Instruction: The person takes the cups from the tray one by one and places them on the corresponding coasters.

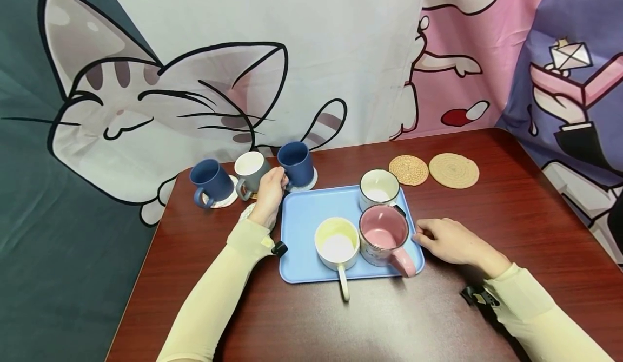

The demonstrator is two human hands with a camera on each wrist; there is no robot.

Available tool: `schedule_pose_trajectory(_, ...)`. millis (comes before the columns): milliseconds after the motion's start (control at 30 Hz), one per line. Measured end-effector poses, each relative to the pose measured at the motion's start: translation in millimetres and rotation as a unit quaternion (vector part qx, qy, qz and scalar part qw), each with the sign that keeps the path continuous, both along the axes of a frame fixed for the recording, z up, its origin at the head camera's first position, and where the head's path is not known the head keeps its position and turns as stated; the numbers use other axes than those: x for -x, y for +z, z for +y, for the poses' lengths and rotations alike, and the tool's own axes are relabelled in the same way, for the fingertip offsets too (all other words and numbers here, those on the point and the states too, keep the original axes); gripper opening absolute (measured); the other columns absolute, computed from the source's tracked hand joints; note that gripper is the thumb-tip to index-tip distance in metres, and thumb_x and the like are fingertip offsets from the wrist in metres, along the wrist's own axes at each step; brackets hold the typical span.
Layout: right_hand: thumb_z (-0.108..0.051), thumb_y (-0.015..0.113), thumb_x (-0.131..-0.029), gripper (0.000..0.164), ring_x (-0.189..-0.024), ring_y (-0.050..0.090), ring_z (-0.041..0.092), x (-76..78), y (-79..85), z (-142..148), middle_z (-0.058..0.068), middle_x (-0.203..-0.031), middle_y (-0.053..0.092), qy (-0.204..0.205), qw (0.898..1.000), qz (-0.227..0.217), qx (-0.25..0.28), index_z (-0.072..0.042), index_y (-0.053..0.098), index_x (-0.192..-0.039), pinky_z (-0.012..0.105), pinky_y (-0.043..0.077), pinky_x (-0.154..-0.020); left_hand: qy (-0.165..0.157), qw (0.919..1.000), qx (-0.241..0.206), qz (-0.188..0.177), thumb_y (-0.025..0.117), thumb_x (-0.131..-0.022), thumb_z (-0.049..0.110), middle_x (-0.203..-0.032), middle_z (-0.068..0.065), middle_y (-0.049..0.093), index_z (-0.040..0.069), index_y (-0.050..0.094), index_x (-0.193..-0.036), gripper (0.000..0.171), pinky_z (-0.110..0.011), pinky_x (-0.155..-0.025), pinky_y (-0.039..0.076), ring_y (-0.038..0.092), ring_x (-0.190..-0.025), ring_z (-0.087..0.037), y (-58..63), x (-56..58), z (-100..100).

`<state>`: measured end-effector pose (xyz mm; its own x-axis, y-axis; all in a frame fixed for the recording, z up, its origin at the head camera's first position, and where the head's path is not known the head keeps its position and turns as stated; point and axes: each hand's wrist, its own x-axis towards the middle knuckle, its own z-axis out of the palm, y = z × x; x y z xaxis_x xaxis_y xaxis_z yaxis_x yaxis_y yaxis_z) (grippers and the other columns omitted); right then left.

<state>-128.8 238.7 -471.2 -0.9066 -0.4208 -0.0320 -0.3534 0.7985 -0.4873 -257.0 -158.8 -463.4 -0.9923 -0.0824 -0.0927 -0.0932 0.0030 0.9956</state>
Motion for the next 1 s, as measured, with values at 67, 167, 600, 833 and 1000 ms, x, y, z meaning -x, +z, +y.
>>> schedule_pose_trajectory(67,-0.02,0.067,-0.098,0.034,-0.058,0.036,0.001,-0.2,-0.2,0.7,-0.014,-0.061,0.036,0.0,1.0,0.002,0.003,-0.025,0.047,-0.071,0.023,0.031,-0.058,0.001,1.0,0.004,0.0,0.044,-0.11,0.018,-0.069,0.0,0.038,0.01,0.039,-0.071,0.04,-0.024,-0.063,0.027,0.033,-0.065,-0.015,-0.4,0.7,-0.4)
schedule_pose_trajectory(167,-0.02,0.067,-0.097,0.035,-0.057,0.036,0.002,-0.2,-2.4,1.9,-0.015,-0.06,0.036,0.002,1.0,0.018,0.015,-0.024,0.047,-0.07,0.024,0.029,-0.056,0.002,0.9999,0.012,0.003,0.044,-0.11,0.018,-0.069,0.0,0.037,0.012,0.038,-0.07,0.041,-0.026,-0.068,0.029,0.033,-0.066,-0.016,-0.6,1.8,-0.7)
schedule_pose_trajectory(600,-0.022,0.067,-0.099,0.035,-0.057,0.036,0.001,-1.1,0.8,0.2,-0.014,-0.061,0.037,-0.003,1.0,0.003,0.001,-0.023,0.047,-0.071,0.023,0.03,-0.058,0.006,0.9994,0.034,0.007,0.042,-0.11,0.019,-0.069,0.0,0.039,0.011,0.039,-0.07,0.041,-0.031,-0.075,0.032,0.038,-0.074,-0.022,-3.5,3.0,-1.8)
schedule_pose_trajectory(833,-0.02,0.068,-0.098,0.034,-0.057,0.037,0.001,-0.8,0.1,0.0,-0.014,-0.06,0.037,-0.005,1.0,0.002,-0.002,-0.024,0.047,-0.07,0.023,0.031,-0.057,0.004,0.9986,0.052,0.004,0.043,-0.111,0.021,-0.07,-0.001,0.04,0.01,0.04,-0.072,0.041,-0.029,-0.074,0.033,0.039,-0.073,-0.022,-7.0,0.8,-4.9)
schedule_pose_trajectory(1000,-0.02,0.067,-0.098,0.034,-0.057,0.037,0.002,-0.5,1.1,-0.5,-0.013,-0.06,0.037,-0.002,1.0,0.005,0.0,-0.023,0.048,-0.071,0.024,0.03,-0.058,-0.006,0.9976,0.068,0.007,0.043,-0.111,0.024,-0.07,-0.001,0.039,0.01,0.04,-0.073,0.041,-0.031,-0.077,0.034,0.038,-0.074,-0.023,-7.7,0.7,-7.7)
